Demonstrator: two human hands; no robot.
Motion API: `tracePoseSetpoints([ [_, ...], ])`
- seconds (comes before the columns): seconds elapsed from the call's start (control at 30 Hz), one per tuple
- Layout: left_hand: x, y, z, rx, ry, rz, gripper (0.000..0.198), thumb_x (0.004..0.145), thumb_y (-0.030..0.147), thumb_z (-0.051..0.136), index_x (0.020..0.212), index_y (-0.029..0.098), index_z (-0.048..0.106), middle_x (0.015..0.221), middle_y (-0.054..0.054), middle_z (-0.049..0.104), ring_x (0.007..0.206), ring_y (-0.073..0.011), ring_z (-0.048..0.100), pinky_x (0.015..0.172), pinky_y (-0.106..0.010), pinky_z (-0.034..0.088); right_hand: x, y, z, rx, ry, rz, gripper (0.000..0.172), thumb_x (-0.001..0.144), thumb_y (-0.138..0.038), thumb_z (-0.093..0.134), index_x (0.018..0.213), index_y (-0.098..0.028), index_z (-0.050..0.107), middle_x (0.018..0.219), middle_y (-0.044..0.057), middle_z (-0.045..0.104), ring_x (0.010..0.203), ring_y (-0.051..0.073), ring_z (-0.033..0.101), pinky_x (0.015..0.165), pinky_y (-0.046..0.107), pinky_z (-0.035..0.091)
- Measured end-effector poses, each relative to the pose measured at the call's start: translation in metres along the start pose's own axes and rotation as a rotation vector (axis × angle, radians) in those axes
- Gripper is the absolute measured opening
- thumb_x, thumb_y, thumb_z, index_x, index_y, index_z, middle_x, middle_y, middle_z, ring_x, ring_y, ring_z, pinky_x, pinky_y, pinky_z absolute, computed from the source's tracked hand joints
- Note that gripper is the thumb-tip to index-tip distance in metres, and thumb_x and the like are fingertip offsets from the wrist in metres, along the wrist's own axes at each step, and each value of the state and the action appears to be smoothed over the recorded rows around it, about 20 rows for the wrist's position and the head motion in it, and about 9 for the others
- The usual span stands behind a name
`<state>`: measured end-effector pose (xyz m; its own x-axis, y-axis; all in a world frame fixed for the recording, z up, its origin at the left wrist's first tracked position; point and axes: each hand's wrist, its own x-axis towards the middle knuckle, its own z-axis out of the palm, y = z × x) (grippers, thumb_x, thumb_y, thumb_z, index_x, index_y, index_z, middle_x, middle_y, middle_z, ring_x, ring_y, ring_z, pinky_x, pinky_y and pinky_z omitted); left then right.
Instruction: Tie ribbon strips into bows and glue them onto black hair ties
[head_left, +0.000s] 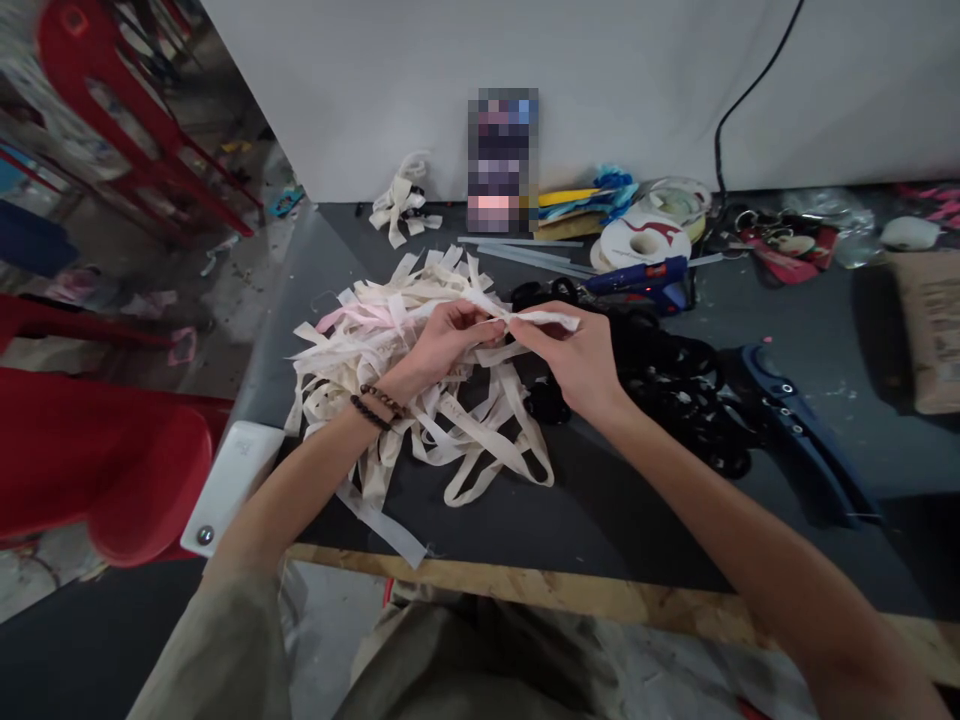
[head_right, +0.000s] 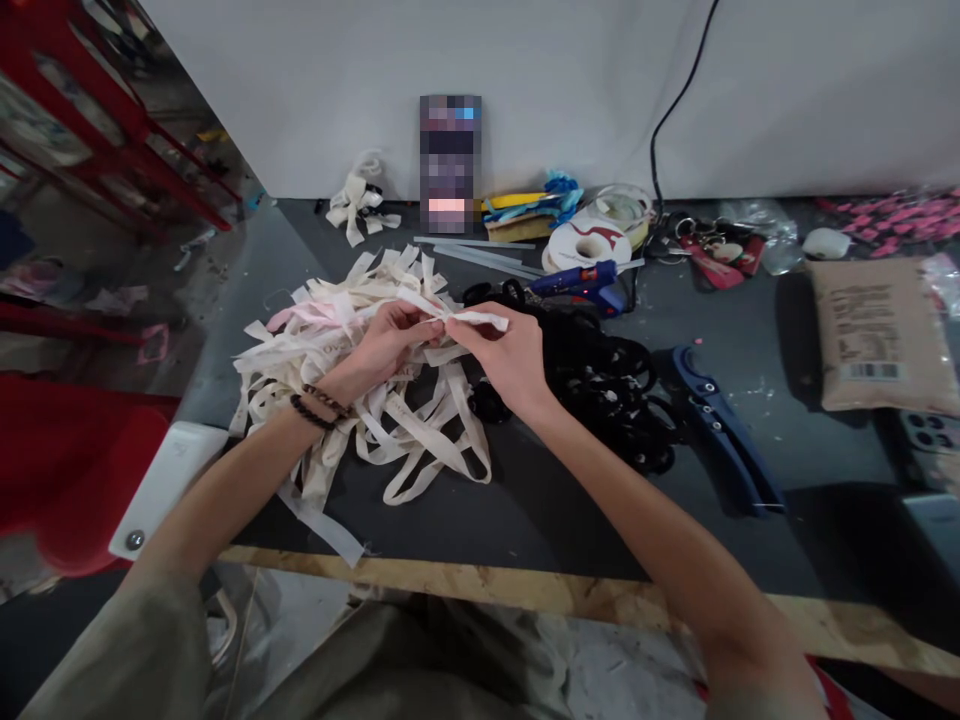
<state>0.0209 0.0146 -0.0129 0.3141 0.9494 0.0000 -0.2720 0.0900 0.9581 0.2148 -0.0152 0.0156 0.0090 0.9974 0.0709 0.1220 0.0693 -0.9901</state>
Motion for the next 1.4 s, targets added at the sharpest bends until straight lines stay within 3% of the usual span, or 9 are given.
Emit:
tracePoseSetpoints([
  [0.27, -0.002, 0.004, 0.002, 0.038, -0.005, -0.045, 0.059, 0.063, 0.068, 0.111, 0.084, 0.021, 0.083, 0.081, -0.001, 0.081, 0.077, -0.0151, 0.076, 0.078, -0.030, 0.064, 0.002, 0.000, 0.002, 0.101, -0.006, 0.050, 0.037, 0.077, -0.058, 0.095, 0.080, -0.026, 0.077, 0.084, 0.003, 0.081, 0.085, 0.025, 0.078, 0.083, 0.041, 0.065],
  [0.43, -0.003, 0.007, 0.004, 0.071, 0.012, 0.028, 0.063, 0.062, 0.070, 0.112, 0.091, 0.022, 0.083, 0.093, -0.004, 0.083, 0.089, -0.0165, 0.077, 0.082, -0.028, 0.062, 0.002, -0.003, -0.005, -0.112, -0.075, -0.009, 0.039, 0.081, -0.062, 0.092, 0.083, -0.025, 0.080, 0.082, 0.004, 0.081, 0.079, 0.023, 0.075, 0.077, 0.038, 0.058],
  [0.57, -0.003, 0.010, 0.002, 0.110, 0.060, 0.047, 0.053, 0.068, 0.060, 0.112, 0.086, 0.021, 0.082, 0.086, -0.002, 0.080, 0.080, -0.0143, 0.071, 0.077, -0.028, 0.058, -0.001, -0.008, -0.007, -0.234, -0.135, -0.076, 0.045, 0.088, -0.069, 0.088, 0.090, -0.024, 0.080, 0.080, 0.002, 0.080, 0.073, 0.021, 0.069, 0.069, 0.034, 0.053],
  [0.67, -0.002, 0.010, 0.002, 0.118, 0.105, 0.059, 0.048, 0.071, 0.056, 0.111, 0.084, 0.021, 0.081, 0.083, -0.001, 0.078, 0.075, -0.0134, 0.068, 0.073, -0.028, 0.056, -0.001, -0.008, -0.006, -0.204, -0.074, -0.090, 0.043, 0.092, -0.068, 0.083, 0.094, -0.025, 0.080, 0.085, 0.003, 0.082, 0.077, 0.022, 0.072, 0.071, 0.034, 0.055],
  [0.8, -0.003, 0.010, 0.006, 0.080, 0.067, 0.066, 0.058, 0.066, 0.067, 0.111, 0.083, 0.021, 0.079, 0.082, -0.001, 0.078, 0.073, -0.0125, 0.069, 0.073, -0.028, 0.058, 0.001, -0.009, -0.007, -0.183, 0.015, -0.117, 0.036, 0.091, -0.061, 0.081, 0.088, -0.026, 0.078, 0.084, 0.003, 0.082, 0.080, 0.023, 0.074, 0.072, 0.034, 0.057],
  [0.9, -0.004, 0.011, 0.007, 0.057, 0.039, 0.033, 0.065, 0.062, 0.073, 0.111, 0.087, 0.022, 0.080, 0.078, 0.000, 0.077, 0.072, -0.0141, 0.073, 0.075, -0.030, 0.062, 0.001, -0.012, -0.007, -0.181, 0.020, -0.152, 0.033, 0.090, -0.059, 0.080, 0.086, -0.027, 0.077, 0.084, 0.002, 0.082, 0.080, 0.023, 0.073, 0.074, 0.035, 0.057],
  [1.13, -0.007, 0.016, 0.011, 0.154, 0.017, -0.040, 0.058, 0.059, 0.063, 0.114, 0.076, 0.020, 0.078, 0.070, -0.001, 0.075, 0.068, -0.0157, 0.074, 0.070, -0.032, 0.065, 0.007, -0.012, -0.010, -0.165, 0.025, -0.115, 0.031, 0.088, -0.055, 0.078, 0.077, -0.027, 0.074, 0.072, 0.001, 0.073, 0.068, 0.021, 0.066, 0.068, 0.035, 0.052],
  [1.3, -0.008, 0.012, 0.013, 0.158, 0.064, -0.058, 0.051, 0.061, 0.055, 0.115, 0.074, 0.020, 0.079, 0.070, -0.001, 0.075, 0.068, -0.0149, 0.070, 0.068, -0.031, 0.062, 0.012, 0.001, -0.008, -0.083, 0.040, -0.054, 0.044, 0.087, -0.069, 0.081, 0.079, -0.027, 0.068, 0.070, 0.000, 0.068, 0.067, 0.021, 0.064, 0.068, 0.036, 0.053],
  [1.4, -0.007, 0.009, 0.011, 0.119, 0.113, -0.019, 0.047, 0.064, 0.051, 0.114, 0.079, 0.020, 0.082, 0.076, -0.001, 0.077, 0.073, -0.0142, 0.071, 0.070, -0.029, 0.061, 0.006, 0.000, -0.005, -0.105, 0.072, -0.118, 0.052, 0.092, -0.079, 0.078, 0.086, -0.028, 0.069, 0.079, 0.002, 0.074, 0.075, 0.022, 0.070, 0.072, 0.036, 0.057],
])
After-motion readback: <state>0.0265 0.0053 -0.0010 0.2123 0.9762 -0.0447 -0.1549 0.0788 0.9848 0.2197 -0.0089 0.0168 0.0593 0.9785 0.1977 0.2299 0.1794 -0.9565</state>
